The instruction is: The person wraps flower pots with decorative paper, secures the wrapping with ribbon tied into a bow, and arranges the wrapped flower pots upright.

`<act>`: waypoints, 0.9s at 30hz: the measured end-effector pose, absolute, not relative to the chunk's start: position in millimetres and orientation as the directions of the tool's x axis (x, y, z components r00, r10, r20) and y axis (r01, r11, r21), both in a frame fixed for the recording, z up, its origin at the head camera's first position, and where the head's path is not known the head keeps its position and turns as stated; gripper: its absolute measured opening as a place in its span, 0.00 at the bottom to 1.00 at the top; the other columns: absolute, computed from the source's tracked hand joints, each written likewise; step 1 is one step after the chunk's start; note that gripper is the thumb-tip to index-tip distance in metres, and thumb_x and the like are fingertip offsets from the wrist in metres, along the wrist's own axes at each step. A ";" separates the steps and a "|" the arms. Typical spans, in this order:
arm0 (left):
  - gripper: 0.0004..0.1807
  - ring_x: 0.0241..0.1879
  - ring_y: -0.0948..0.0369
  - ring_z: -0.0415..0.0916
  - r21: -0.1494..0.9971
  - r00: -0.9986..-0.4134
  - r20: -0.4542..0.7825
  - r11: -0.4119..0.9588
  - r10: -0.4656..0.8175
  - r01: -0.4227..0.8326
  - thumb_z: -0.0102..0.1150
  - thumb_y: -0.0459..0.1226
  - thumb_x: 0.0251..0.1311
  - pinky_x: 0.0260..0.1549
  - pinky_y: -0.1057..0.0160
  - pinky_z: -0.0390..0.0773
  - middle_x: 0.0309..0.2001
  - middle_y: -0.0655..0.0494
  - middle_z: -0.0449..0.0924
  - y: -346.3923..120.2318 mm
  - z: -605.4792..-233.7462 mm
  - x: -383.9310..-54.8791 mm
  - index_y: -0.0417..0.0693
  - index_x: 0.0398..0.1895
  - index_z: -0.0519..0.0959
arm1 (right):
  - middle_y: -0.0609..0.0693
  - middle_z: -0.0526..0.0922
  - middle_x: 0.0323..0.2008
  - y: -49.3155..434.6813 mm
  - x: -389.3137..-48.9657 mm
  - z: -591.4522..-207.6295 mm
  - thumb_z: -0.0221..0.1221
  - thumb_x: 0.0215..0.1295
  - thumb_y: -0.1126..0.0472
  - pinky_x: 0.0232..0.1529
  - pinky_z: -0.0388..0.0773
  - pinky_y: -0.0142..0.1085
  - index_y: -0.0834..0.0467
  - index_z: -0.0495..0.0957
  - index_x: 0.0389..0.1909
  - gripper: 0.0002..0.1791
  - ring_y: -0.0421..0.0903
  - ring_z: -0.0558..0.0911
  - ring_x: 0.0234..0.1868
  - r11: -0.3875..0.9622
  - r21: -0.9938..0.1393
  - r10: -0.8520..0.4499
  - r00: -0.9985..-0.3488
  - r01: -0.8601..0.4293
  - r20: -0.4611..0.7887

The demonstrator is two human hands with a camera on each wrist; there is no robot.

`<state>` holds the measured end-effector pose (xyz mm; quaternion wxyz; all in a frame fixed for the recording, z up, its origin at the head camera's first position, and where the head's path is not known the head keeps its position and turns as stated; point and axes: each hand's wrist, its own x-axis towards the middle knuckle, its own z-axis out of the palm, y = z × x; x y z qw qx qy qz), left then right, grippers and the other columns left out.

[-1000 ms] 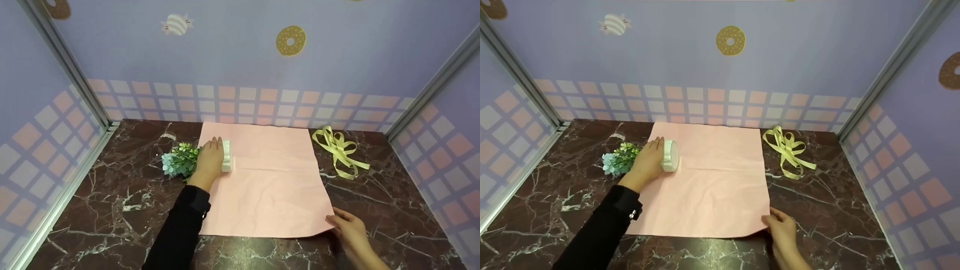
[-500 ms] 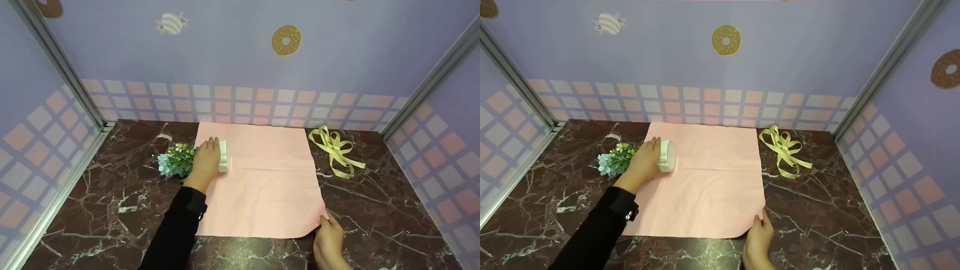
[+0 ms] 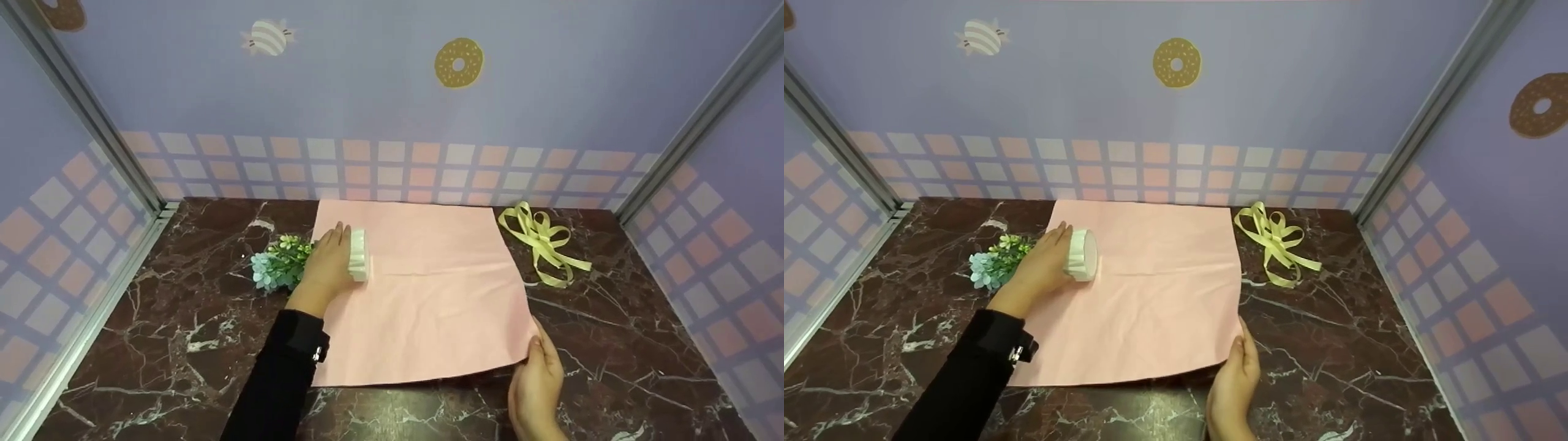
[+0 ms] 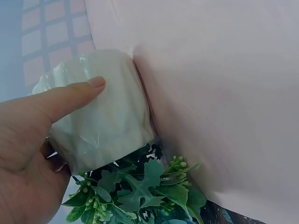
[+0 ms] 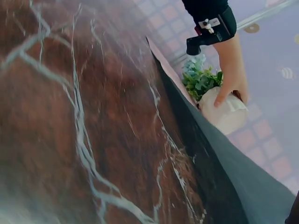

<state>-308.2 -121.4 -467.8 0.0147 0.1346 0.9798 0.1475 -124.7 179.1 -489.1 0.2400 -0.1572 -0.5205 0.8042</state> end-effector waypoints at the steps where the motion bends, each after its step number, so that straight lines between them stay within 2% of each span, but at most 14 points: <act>1: 0.61 0.74 0.43 0.42 0.300 -0.961 0.006 0.917 0.275 0.264 0.76 0.41 0.46 0.71 0.51 0.43 0.75 0.36 0.42 -122.0 -467.2 -307.9 0.32 0.75 0.45 | 0.68 0.56 0.70 178.1 -124.8 -487.2 0.32 0.79 0.67 0.69 0.58 0.37 0.76 0.53 0.69 0.24 0.53 0.57 0.72 -0.329 -0.913 0.548 -0.836 -0.241 0.023; 7: 0.60 0.74 0.44 0.40 0.274 -0.954 0.004 0.918 0.299 0.288 0.76 0.47 0.48 0.71 0.50 0.39 0.75 0.36 0.42 -123.7 -457.4 -306.6 0.31 0.75 0.47 | 0.61 0.69 0.64 172.0 -127.2 -475.0 0.38 0.79 0.65 0.66 0.64 0.36 0.76 0.61 0.66 0.23 0.48 0.68 0.66 -0.259 -0.915 0.491 -0.858 -0.309 0.151; 12: 0.53 0.74 0.46 0.40 0.269 -0.941 0.077 0.902 0.329 0.338 0.64 0.54 0.59 0.72 0.51 0.39 0.76 0.40 0.43 -116.4 -438.6 -303.8 0.34 0.75 0.49 | 0.56 0.72 0.63 167.9 -126.0 -466.5 0.40 0.78 0.66 0.66 0.62 0.33 0.75 0.64 0.64 0.21 0.44 0.69 0.65 -0.169 -0.925 0.426 -0.871 -0.342 0.244; 15: 0.44 0.74 0.47 0.44 0.326 -0.920 0.187 0.861 0.346 0.390 0.56 0.54 0.66 0.71 0.53 0.43 0.75 0.42 0.48 -101.2 -423.7 -299.7 0.37 0.75 0.53 | 0.55 0.73 0.63 164.5 -124.1 -462.6 0.40 0.78 0.67 0.65 0.64 0.32 0.75 0.66 0.64 0.21 0.43 0.69 0.64 -0.134 -0.928 0.386 -0.881 -0.347 0.273; 19: 0.32 0.70 0.47 0.56 0.477 -0.875 0.319 0.736 0.365 0.481 0.52 0.47 0.71 0.70 0.52 0.52 0.71 0.43 0.60 -71.9 -404.3 -293.7 0.42 0.73 0.61 | 0.55 0.74 0.62 159.4 -122.5 -458.8 0.40 0.77 0.70 0.63 0.65 0.30 0.75 0.67 0.62 0.20 0.41 0.70 0.64 -0.052 -0.924 0.313 -0.885 -0.379 0.346; 21: 0.29 0.67 0.48 0.61 0.565 -0.869 0.308 0.661 0.387 0.494 0.50 0.44 0.72 0.68 0.52 0.57 0.69 0.45 0.64 -56.8 -395.5 -291.0 0.46 0.73 0.63 | 0.58 0.74 0.63 156.9 -123.0 -457.4 0.40 0.76 0.71 0.65 0.63 0.31 0.75 0.68 0.62 0.19 0.41 0.70 0.65 0.005 -0.909 0.262 -0.876 -0.418 0.404; 24: 0.26 0.62 0.51 0.69 0.681 -0.876 0.212 0.578 0.433 0.450 0.46 0.45 0.74 0.64 0.53 0.65 0.68 0.49 0.67 -37.4 -385.3 -287.9 0.54 0.73 0.64 | 0.63 0.71 0.64 153.4 -123.6 -456.5 0.40 0.76 0.73 0.66 0.62 0.31 0.74 0.69 0.61 0.19 0.42 0.69 0.66 0.058 -0.875 0.180 -0.857 -0.481 0.483; 27: 0.24 0.61 0.52 0.71 0.719 -0.875 0.125 0.565 0.467 0.404 0.43 0.47 0.75 0.62 0.53 0.67 0.68 0.54 0.68 -23.2 -378.6 -287.2 0.59 0.72 0.65 | 0.66 0.70 0.64 150.1 -124.1 -455.6 0.40 0.75 0.75 0.66 0.61 0.32 0.73 0.70 0.61 0.19 0.44 0.68 0.67 0.088 -0.841 0.106 -0.834 -0.534 0.541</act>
